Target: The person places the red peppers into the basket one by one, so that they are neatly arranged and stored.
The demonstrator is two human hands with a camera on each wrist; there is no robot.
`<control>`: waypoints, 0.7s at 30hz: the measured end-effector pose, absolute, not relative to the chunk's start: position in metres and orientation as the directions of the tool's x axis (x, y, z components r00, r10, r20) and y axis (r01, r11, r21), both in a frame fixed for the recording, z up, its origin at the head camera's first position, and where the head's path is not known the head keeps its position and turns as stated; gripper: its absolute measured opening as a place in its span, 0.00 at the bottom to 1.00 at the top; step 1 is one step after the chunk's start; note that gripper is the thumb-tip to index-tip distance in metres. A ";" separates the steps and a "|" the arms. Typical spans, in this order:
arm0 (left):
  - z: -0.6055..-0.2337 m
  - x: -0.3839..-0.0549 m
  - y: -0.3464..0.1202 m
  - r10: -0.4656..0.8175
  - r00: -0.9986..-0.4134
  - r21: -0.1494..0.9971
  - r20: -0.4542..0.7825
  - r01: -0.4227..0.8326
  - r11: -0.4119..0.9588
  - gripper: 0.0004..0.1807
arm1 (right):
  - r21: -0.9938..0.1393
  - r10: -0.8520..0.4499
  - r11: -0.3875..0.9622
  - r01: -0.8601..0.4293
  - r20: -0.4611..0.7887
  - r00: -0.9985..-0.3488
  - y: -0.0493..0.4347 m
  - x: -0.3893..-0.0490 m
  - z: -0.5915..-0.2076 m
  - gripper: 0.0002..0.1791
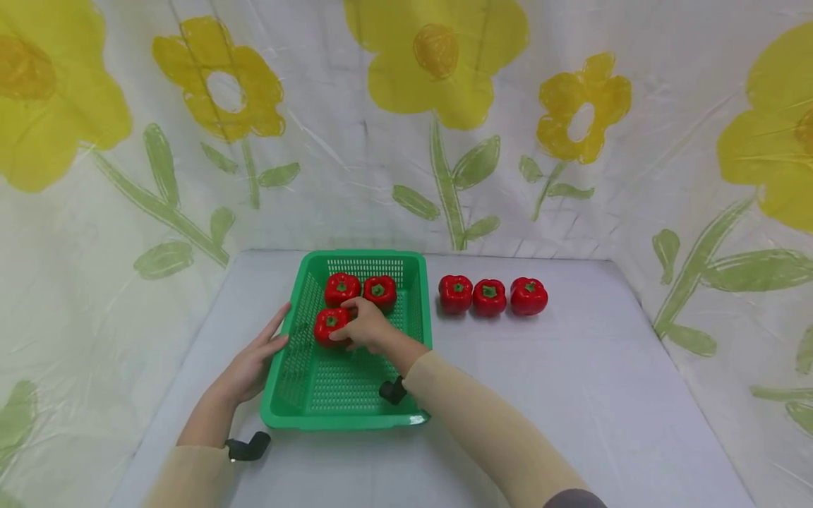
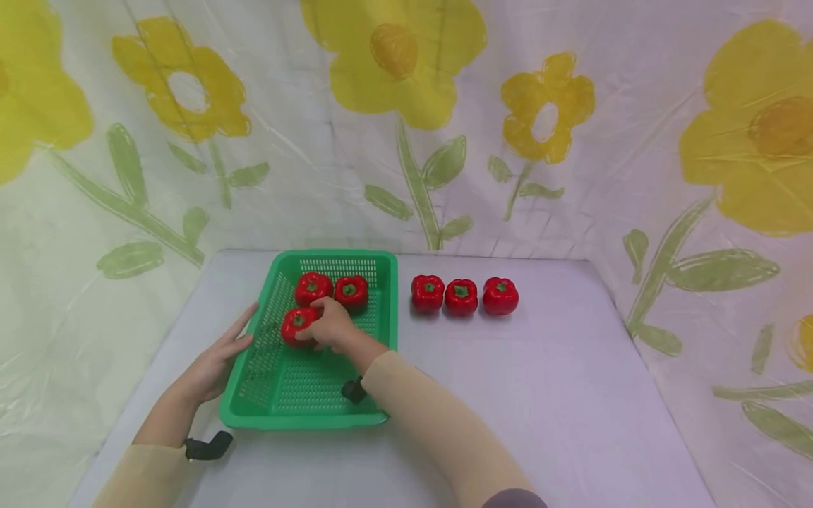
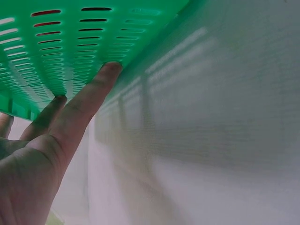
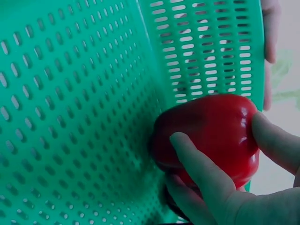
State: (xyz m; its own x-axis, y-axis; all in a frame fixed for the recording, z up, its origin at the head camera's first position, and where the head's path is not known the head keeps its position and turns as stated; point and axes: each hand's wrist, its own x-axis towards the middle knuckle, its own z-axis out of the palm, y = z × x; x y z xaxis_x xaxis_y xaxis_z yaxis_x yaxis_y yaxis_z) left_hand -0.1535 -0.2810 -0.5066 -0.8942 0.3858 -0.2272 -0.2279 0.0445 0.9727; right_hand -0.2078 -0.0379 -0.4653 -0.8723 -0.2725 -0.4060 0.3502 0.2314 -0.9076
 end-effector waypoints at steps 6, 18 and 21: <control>-0.506 -0.154 -0.280 0.385 -0.894 0.972 -0.229 -0.230 0.045 0.35 | -0.900 -0.257 0.270 0.341 -0.409 -0.875 -0.039 -0.209 -0.466 0.35; -0.507 -0.154 -0.280 0.380 -0.899 0.975 -0.219 -0.217 0.049 0.34 | -0.891 -0.238 0.335 0.307 -0.395 -0.887 -0.042 -0.209 -0.470 0.37; -0.507 -0.154 -0.280 0.382 -0.899 0.976 -0.215 -0.213 0.049 0.34 | -0.888 -0.235 0.356 0.292 -0.387 -0.892 -0.041 -0.209 -0.469 0.37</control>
State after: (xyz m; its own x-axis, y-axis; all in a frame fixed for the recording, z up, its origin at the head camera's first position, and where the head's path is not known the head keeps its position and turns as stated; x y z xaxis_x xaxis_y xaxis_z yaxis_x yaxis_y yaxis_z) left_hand -0.1536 -0.2799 -0.5072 -0.8990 0.3815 -0.2150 -0.2126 0.0489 0.9759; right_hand -0.2088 -0.0411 -0.4686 -0.8916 -0.2347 -0.3873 0.2920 0.3557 -0.8878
